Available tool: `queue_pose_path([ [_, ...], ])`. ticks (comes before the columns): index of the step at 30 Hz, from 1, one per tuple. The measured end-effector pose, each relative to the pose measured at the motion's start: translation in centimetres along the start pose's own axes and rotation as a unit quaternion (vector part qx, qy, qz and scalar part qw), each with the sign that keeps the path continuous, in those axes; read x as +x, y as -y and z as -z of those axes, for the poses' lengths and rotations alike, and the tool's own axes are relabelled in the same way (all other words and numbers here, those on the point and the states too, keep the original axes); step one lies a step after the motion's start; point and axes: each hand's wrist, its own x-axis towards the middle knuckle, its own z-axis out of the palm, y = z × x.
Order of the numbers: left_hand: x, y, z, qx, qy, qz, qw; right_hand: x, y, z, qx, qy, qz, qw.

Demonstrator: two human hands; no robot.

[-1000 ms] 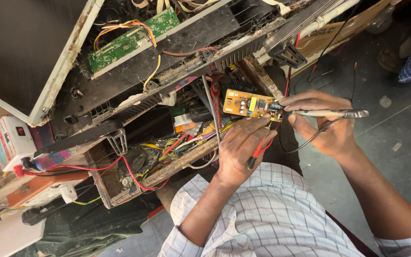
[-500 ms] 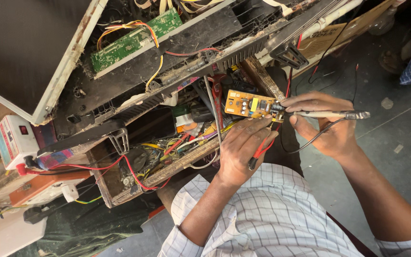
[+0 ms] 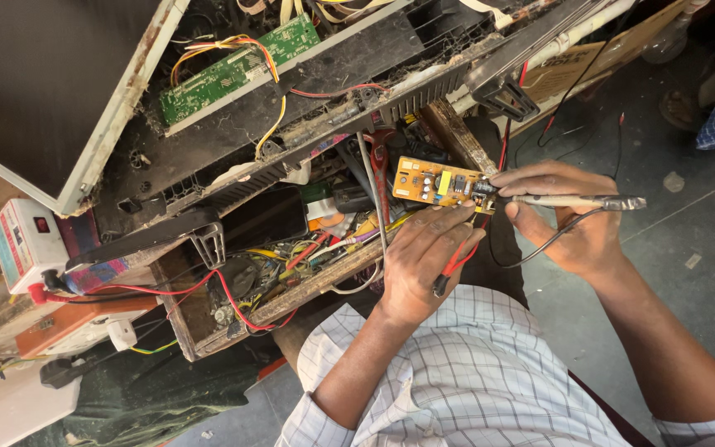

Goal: The person sits at a cluttered repair bench testing circuit boards with multimeter probes, touching probe tips to components on a yellow power board and a green LED board. They use pliers to hold and adjust parts on the boards and reposition the boards between tests.

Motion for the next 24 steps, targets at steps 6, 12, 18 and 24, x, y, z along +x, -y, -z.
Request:
queue_pose_path([
  [6,-0.09,0.11,-0.17,0.004,-0.004,0.0,1.0,0.16,-0.13,0.13,-0.033,0.004,0.023,0.999],
  [12,0.12,-0.03,-0.18,0.005,-0.006,-0.002,1.0,0.3,-0.12,0.14,-0.029,0.004,0.021,0.999],
  [18,0.3,-0.15,-0.55,0.005,-0.027,0.003,1.0,-0.02,-0.02,0.11,-0.011,0.001,0.013,1.0],
  [24,0.23,-0.12,-0.85,0.017,-0.034,0.002,0.999,0.13,0.04,0.21,-0.019,0.008,0.021,1.0],
])
